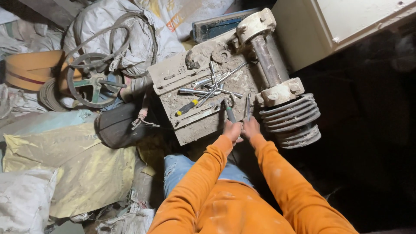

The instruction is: The person sits on the floor in front of a dusty machine with a finned cylinder and pulley and works on it using hand tools. They pick up pliers, a wrench and a screwdriver from the machine's base, manipulate fasteners on the machine body, and reposition the tools repeatedly while continuing to work on the assembly.

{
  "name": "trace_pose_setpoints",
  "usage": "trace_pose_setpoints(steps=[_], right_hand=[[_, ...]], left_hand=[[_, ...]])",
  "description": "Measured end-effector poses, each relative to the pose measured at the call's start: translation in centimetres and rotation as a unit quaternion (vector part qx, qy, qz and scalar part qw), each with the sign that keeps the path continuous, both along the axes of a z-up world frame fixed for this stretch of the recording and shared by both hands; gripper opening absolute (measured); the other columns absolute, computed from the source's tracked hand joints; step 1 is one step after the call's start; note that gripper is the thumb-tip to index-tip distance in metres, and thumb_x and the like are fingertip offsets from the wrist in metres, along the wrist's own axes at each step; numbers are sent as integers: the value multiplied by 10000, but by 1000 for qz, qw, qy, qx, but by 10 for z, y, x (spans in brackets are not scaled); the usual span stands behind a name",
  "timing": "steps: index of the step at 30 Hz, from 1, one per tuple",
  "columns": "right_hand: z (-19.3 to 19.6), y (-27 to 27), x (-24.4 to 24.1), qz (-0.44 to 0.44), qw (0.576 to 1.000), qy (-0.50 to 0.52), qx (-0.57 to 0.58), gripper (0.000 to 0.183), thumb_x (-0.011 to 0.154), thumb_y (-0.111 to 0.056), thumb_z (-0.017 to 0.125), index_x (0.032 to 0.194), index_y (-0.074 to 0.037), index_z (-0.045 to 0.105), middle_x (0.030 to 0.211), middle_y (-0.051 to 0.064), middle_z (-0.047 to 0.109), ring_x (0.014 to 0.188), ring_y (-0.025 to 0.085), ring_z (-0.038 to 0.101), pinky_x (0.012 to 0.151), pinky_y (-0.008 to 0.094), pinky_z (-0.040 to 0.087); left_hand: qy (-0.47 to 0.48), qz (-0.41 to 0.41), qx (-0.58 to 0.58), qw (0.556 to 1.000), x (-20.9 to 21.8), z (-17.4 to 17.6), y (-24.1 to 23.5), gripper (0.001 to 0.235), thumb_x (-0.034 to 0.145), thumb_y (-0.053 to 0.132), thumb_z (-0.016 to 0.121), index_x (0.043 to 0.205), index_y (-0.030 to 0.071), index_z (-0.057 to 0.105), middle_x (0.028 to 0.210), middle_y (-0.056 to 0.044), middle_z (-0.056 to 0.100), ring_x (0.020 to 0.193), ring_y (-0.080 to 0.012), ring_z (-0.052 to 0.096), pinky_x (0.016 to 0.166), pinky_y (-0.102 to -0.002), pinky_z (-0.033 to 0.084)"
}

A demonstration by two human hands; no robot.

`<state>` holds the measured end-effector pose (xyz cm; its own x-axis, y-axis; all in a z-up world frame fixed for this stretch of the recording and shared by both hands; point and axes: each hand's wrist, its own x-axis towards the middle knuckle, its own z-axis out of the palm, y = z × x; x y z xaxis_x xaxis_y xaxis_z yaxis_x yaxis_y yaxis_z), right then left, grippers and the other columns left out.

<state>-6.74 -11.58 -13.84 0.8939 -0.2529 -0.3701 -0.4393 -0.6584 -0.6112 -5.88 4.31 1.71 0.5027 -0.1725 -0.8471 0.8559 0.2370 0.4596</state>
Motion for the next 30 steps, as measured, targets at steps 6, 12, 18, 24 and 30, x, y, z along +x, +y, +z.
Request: trace_pose_setpoints(steps=[6, 12, 18, 24, 30], right_hand=[[117, 24, -29, 3, 999, 13, 41, 331, 890, -203, 570, 1142, -29, 695, 1044, 276, 712, 1039, 464, 658, 909, 496, 516], [55, 12, 88, 42, 998, 5, -37, 293, 843, -187, 622, 1002, 25, 749, 1035, 330, 683, 1045, 501, 643, 937, 516, 518], [133, 16, 54, 148, 974, 122, -120, 291, 822, -147, 629, 988, 74, 721, 1058, 349, 678, 1063, 480, 662, 955, 501, 531], [125, 31, 80, 57, 993, 85, -53, 279, 863, -150, 604, 1029, 34, 732, 1059, 343, 684, 1068, 486, 655, 970, 487, 524], [239, 41, 88, 86, 984, 110, -114, 433, 1003, -378, 582, 995, 28, 732, 1069, 307, 693, 1059, 483, 643, 924, 532, 510]], left_hand=[[-34, -64, 79, 994, 5, 33, 5, 961, 831, 174, 546, 1593, 63, -28, 834, -106, 634, 631, -210, 602, 570, -408, 522], [-78, -64, 87, 991, 1, 5, 4, 831, 853, 205, 563, 1556, -18, 180, 832, -114, 627, 597, -174, 614, 493, -370, 484], [-143, -61, 97, 983, 1, -12, 7, 782, 805, 157, 581, 1452, -122, 242, 823, -164, 625, 570, -249, 636, 529, -371, 523], [-123, -62, 109, 984, 4, 17, 7, 768, 809, 181, 567, 1455, -84, 246, 882, -178, 620, 590, -226, 616, 588, -377, 519], [-148, -66, 113, 980, 3, -4, 5, 708, 852, 180, 565, 1433, -93, 266, 855, -156, 636, 592, -220, 647, 573, -369, 551]])
